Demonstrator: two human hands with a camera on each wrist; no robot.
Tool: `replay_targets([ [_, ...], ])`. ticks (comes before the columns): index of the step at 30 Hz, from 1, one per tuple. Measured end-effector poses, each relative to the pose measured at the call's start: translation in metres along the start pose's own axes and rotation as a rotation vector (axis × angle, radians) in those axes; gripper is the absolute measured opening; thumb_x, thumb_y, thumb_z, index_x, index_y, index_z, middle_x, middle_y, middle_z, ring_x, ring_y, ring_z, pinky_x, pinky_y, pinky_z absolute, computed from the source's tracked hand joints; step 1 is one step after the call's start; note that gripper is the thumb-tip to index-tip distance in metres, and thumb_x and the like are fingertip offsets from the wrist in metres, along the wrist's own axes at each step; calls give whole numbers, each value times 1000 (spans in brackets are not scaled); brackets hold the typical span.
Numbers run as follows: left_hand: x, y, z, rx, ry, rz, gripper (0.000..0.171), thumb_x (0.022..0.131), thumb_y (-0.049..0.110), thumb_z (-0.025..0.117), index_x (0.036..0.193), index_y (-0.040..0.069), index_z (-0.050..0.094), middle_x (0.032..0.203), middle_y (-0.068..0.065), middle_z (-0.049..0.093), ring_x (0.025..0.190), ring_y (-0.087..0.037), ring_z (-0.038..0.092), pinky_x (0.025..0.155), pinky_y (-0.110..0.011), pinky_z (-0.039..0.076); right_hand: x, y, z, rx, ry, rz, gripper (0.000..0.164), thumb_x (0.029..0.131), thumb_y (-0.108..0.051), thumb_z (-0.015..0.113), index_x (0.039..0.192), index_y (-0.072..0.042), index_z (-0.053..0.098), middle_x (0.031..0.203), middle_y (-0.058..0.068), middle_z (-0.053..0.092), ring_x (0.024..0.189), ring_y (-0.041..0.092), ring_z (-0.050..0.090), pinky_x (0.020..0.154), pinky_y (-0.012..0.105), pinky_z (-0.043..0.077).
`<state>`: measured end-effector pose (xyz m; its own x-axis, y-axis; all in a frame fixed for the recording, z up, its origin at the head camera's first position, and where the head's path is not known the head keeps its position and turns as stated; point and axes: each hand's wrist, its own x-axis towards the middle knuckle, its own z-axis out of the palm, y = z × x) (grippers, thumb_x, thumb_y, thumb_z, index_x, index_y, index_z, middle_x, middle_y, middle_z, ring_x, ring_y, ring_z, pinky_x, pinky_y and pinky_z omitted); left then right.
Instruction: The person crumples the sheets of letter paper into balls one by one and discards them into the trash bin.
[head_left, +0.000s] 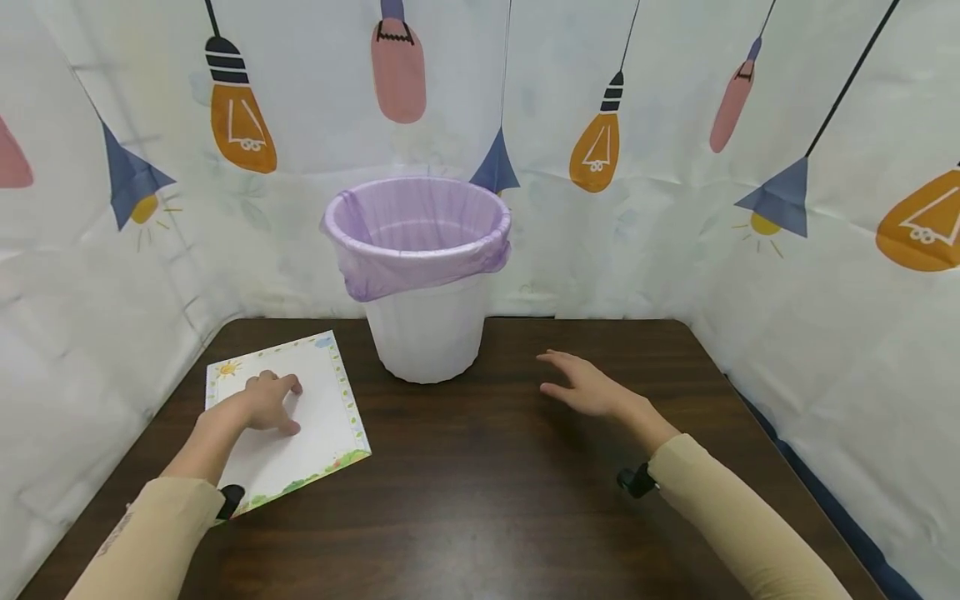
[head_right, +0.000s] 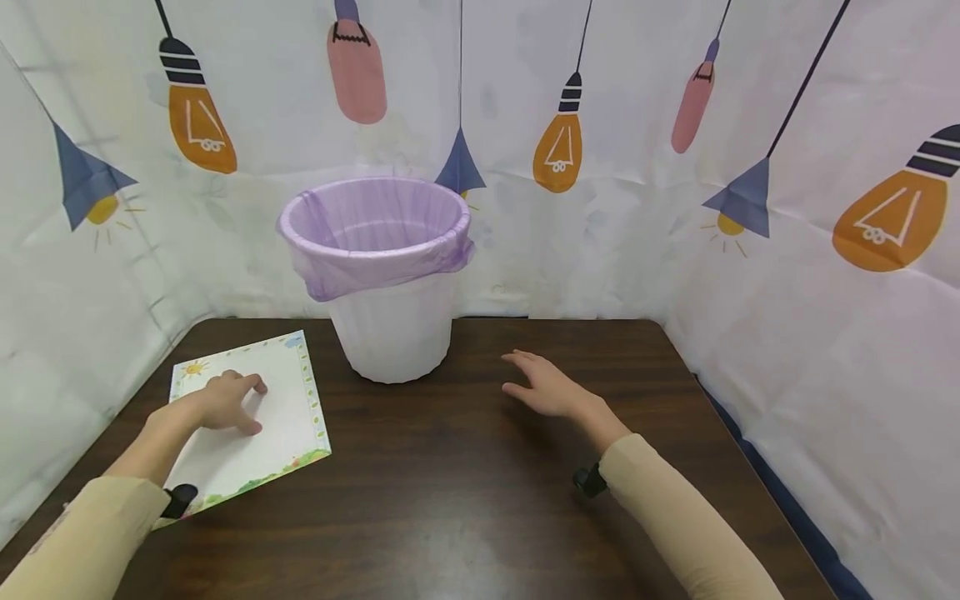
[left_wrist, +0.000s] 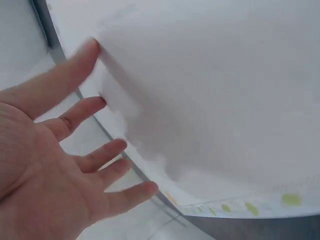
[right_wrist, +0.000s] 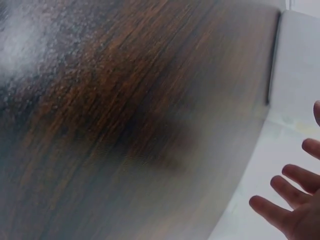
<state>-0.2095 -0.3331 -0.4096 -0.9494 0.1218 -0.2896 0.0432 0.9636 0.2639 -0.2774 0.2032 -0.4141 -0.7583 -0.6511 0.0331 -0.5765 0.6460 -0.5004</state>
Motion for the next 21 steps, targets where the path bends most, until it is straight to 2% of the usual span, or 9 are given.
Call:
replay_targets([
  [4,0,3,3,-27,-17,61,63,80,35,87,119,-4,56,115,-35,51,113,-60,43,88,-68,43,1,-2,2,-5,-20,-6,59,106,-30,60,154,-1,41,162,23,32,148,40,30,116,58,29],
  [7,-3,9,4,-47,-70,87,60,87,37,81,121,-4,54,111,-28,53,108,-50,51,86,-63,45,3,-6,2,-6,-39,-20,57,106,-29,60,153,-1,42,161,22,34,148,39,31,116,57,30],
  [10,-8,19,3,-40,-118,104,53,90,28,79,126,-1,53,117,-30,51,107,-45,54,86,-62,46,5,-8,3,-8,-47,-35,57,106,-28,60,153,0,43,159,22,36,148,38,32,116,56,30],
  [12,-11,26,2,-23,-125,115,53,87,19,81,128,1,54,118,-31,49,102,-42,54,82,-59,48,6,-9,4,-6,-51,-37,57,106,-28,60,152,1,43,159,22,37,148,38,32,117,55,30],
  [16,-15,36,5,26,-98,104,72,75,12,90,136,5,52,119,-32,46,97,-41,49,75,-54,48,8,-10,6,-1,-59,-43,57,106,-27,60,152,2,43,159,23,37,148,38,32,117,54,29],
  [21,-17,41,12,56,-73,75,97,66,25,98,145,4,46,123,-39,40,109,-53,44,81,-66,47,11,-14,9,-3,-69,-55,55,106,-25,60,151,3,44,157,23,39,147,38,34,117,54,30],
])
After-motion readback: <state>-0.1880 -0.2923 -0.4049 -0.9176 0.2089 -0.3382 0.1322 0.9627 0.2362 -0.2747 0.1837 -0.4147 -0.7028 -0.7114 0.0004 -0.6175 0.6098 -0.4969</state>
